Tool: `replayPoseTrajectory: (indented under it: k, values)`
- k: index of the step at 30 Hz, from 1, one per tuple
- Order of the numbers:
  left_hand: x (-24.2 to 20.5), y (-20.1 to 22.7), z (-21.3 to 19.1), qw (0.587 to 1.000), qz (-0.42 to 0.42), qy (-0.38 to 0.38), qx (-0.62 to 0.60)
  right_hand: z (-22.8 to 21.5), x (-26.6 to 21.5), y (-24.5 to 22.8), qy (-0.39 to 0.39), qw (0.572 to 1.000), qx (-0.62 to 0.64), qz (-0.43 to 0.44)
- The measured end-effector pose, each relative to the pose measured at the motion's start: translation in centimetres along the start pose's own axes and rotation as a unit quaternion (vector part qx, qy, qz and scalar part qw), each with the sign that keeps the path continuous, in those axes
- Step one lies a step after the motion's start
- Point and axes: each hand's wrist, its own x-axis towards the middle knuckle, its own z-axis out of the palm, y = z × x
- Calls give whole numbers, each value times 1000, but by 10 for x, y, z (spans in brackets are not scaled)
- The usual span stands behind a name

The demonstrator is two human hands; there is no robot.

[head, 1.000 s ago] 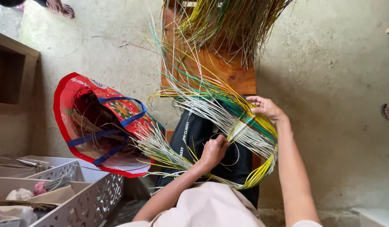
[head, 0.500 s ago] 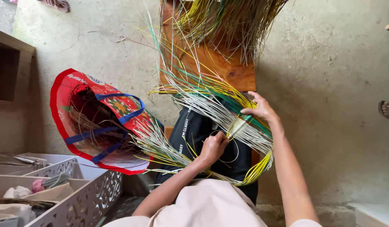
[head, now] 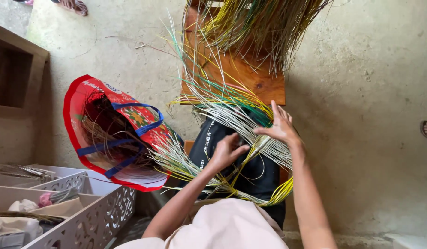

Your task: Weaving colorful flexible strands into a circular pattern on a low wooden bench

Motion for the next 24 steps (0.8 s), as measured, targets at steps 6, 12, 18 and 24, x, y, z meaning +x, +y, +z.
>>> replayPoseTrajectory:
  k: [6,12,18,24]
  values:
    - [10,3,40,980,-94,-78,-155,31,73,-52,1,1000,-13,11]
    - [21,-9,34,968,-143,-89,-184,60,109,-58,-52,996,50,-45]
    - [17,-11,-14,991,-59,-105,-50,54,81,-104,-98,986,-119,-61]
    - [22,-5,-79,984,131,44,112,120,138,-48,17,968,-235,-83]
